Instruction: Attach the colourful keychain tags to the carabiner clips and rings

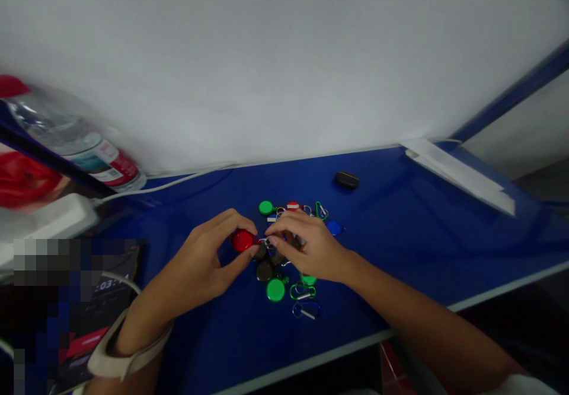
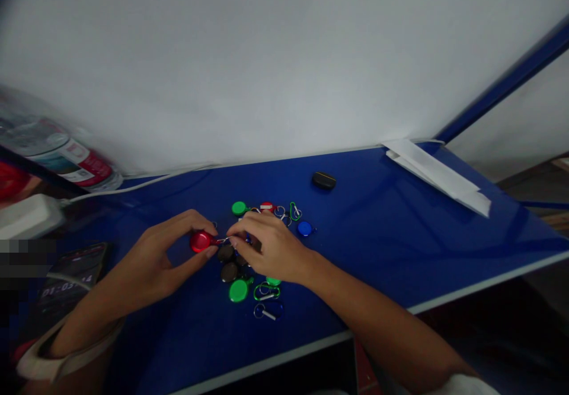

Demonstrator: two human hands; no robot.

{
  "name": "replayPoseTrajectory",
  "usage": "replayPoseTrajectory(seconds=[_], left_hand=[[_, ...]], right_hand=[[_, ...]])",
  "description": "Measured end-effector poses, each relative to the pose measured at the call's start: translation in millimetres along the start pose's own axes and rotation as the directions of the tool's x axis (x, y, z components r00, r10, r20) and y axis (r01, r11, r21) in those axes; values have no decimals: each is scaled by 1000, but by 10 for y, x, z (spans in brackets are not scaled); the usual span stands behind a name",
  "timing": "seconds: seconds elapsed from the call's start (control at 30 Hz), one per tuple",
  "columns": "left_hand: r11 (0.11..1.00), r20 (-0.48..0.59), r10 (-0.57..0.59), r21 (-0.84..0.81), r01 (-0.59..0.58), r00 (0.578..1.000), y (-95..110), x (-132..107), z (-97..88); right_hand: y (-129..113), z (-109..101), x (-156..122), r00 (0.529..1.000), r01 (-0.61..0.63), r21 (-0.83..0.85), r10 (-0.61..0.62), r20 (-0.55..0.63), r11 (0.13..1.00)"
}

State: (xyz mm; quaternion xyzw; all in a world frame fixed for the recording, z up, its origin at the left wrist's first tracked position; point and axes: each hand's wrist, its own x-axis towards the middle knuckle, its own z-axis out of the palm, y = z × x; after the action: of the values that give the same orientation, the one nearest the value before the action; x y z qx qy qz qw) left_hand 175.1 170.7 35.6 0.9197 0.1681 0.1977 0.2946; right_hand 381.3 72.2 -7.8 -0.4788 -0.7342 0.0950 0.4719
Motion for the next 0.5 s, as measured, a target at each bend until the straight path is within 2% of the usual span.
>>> replayPoseTrajectory(seconds=[0.27,0.5], left_hand=[[991,113,-31,-127,45,993,96,39,85],[994,100,-9,-108,20,995,80,43,114]], right_hand=[[3,44,-35,987,105,-190,-125,-98,976],[-34,-33,-10,970,221,-343,-241,-16,913]])
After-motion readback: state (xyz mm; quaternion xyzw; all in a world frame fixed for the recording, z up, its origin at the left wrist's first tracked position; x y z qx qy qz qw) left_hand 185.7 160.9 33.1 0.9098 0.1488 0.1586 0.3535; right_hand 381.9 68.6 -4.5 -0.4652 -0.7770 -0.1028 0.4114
